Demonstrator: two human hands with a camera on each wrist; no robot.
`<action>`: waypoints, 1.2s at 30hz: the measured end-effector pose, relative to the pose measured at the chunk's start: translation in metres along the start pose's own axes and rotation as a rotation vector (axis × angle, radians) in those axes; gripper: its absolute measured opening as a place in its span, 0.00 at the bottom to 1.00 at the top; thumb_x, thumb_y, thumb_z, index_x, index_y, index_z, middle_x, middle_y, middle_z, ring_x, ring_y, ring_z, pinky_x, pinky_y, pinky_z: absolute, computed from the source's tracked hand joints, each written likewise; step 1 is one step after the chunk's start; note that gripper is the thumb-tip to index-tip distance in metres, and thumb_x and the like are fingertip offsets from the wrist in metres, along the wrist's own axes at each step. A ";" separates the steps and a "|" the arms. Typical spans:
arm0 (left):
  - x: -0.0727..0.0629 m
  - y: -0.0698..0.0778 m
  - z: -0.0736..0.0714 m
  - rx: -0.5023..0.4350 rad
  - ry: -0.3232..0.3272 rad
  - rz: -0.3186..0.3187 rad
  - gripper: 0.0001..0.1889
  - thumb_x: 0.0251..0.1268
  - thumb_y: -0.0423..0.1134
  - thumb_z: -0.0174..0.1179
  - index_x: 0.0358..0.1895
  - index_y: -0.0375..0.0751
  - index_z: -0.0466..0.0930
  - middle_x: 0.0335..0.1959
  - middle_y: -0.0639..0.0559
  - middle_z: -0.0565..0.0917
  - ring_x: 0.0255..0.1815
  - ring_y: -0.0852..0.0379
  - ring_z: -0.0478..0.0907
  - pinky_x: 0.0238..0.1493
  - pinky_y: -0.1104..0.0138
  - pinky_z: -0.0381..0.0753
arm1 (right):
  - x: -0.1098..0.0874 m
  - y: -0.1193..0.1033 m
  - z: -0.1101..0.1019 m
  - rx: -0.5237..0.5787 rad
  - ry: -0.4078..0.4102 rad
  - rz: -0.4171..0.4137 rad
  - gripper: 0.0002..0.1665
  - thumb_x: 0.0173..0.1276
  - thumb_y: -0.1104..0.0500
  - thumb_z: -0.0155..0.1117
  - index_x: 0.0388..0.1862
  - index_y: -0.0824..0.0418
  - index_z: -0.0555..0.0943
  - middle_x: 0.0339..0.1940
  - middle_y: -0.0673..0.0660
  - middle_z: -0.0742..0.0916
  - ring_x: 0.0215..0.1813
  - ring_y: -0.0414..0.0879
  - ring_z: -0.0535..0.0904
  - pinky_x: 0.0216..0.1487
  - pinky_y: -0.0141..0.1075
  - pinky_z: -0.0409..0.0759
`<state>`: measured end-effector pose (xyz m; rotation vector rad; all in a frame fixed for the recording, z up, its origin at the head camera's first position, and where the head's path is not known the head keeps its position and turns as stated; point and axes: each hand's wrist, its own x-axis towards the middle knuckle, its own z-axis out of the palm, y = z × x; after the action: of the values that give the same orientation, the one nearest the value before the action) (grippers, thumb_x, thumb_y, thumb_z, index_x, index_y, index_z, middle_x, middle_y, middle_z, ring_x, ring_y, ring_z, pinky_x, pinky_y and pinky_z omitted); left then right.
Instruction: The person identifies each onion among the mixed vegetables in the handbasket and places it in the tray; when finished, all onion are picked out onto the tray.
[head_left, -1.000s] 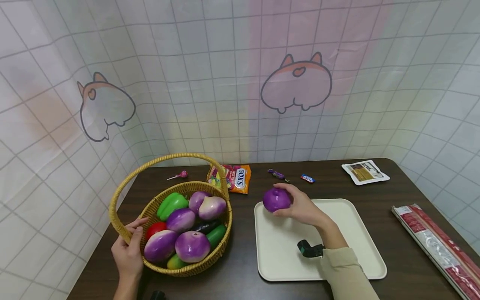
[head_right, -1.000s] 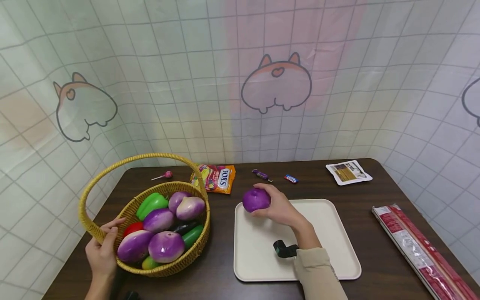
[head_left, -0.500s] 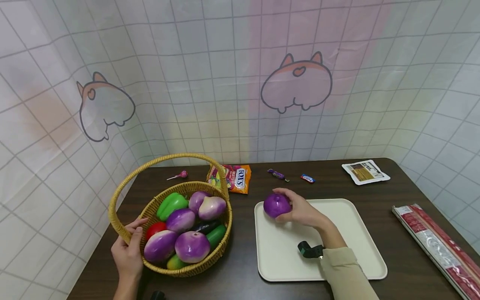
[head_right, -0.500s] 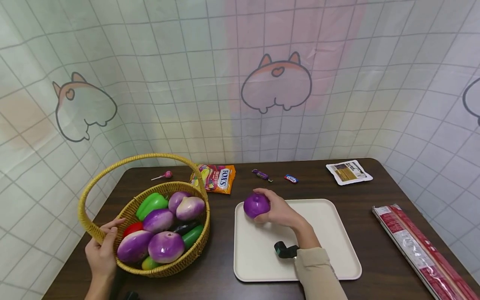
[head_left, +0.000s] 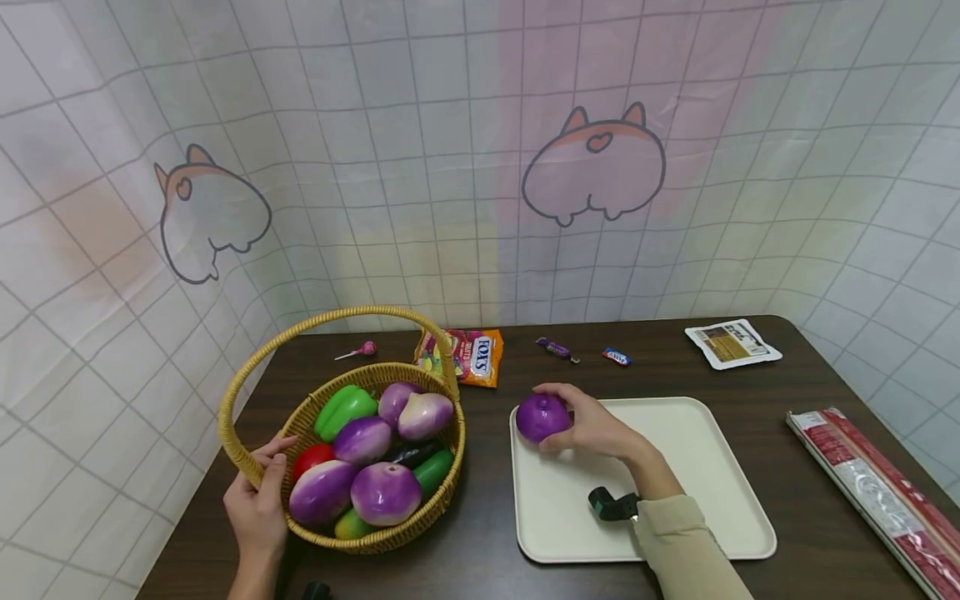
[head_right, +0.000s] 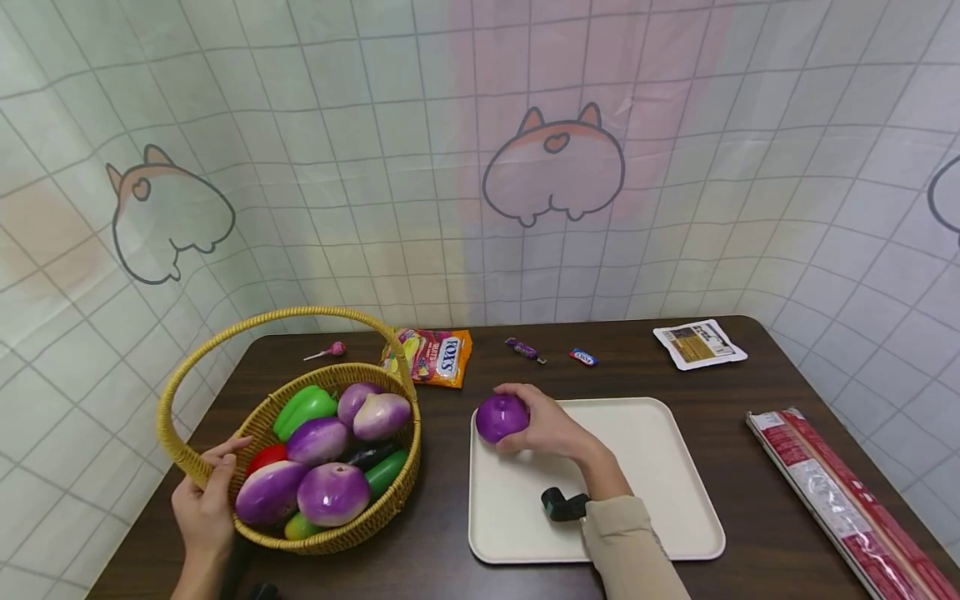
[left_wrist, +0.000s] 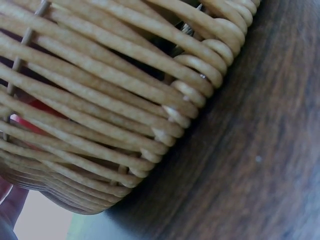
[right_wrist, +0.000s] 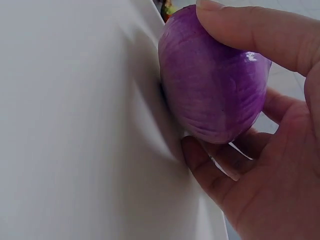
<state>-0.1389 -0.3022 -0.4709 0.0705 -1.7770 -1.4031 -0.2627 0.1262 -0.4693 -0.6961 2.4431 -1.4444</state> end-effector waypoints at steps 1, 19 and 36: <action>0.000 0.000 0.000 -0.005 0.000 -0.002 0.11 0.67 0.24 0.54 0.27 0.20 0.70 0.39 0.39 0.87 0.54 0.55 0.81 0.57 0.73 0.73 | 0.000 0.000 0.000 -0.005 -0.002 0.000 0.50 0.44 0.56 0.81 0.68 0.57 0.69 0.63 0.59 0.76 0.61 0.57 0.72 0.57 0.52 0.75; -0.001 -0.003 0.000 -0.039 0.003 -0.022 0.11 0.67 0.24 0.55 0.27 0.18 0.70 0.40 0.41 0.87 0.55 0.56 0.80 0.57 0.74 0.72 | 0.001 -0.004 0.005 -0.003 -0.018 -0.006 0.50 0.46 0.56 0.80 0.69 0.58 0.68 0.64 0.61 0.76 0.62 0.58 0.72 0.57 0.52 0.76; -0.001 -0.003 0.000 -0.029 0.009 -0.024 0.11 0.67 0.24 0.55 0.27 0.17 0.70 0.40 0.41 0.87 0.55 0.57 0.80 0.57 0.75 0.73 | 0.000 -0.013 0.004 -0.007 0.018 -0.037 0.49 0.52 0.53 0.79 0.70 0.61 0.66 0.67 0.61 0.73 0.62 0.63 0.73 0.57 0.50 0.78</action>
<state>-0.1395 -0.3029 -0.4741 0.0826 -1.7537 -1.4427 -0.2572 0.1178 -0.4595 -0.7371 2.4631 -1.4623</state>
